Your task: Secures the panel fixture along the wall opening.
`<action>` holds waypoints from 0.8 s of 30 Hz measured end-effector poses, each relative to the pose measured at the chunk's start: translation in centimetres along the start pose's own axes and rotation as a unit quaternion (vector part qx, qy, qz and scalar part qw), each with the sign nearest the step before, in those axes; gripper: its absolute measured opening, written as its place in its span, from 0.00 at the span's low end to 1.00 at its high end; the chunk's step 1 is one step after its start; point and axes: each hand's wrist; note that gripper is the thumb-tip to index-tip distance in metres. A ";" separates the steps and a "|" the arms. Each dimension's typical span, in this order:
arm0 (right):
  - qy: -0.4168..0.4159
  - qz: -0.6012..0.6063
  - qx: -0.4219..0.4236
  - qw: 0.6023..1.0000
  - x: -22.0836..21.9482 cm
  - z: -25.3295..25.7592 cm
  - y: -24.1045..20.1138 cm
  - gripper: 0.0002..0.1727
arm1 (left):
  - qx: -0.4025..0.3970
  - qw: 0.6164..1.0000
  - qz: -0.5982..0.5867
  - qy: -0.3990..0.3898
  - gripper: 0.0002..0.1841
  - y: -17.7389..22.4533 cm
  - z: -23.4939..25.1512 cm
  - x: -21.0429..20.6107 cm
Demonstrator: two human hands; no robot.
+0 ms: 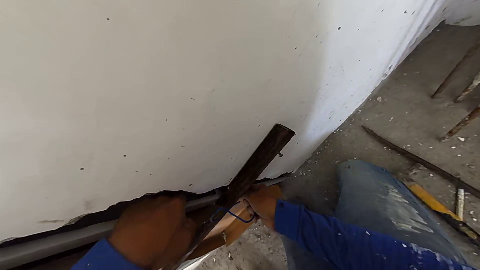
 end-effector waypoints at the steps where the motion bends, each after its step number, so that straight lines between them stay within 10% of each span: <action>1: -0.008 0.006 0.006 1.000 0.1 0.3 0.2 0.06 | 0.001 1.000 -0.004 -0.012 0.26 0.0 0.1 0.3; 15: -0.006 -0.178 0.194 0.965 2.9 2.1 2.6 0.13 | -0.017 0.997 -0.029 -0.072 0.18 0.5 1.3 1.1; 24: 0.025 -0.061 0.130 0.989 2.2 2.0 3.9 0.12 | 0.004 0.983 -0.019 0.184 0.14 1.8 1.1 -3.5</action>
Point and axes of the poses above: each hand's wrist, its own z-axis towards the middle knuckle, its own x-axis out of the back of the hand, y = z × x, and after that the axes turned 6 degrees about z, right-handed
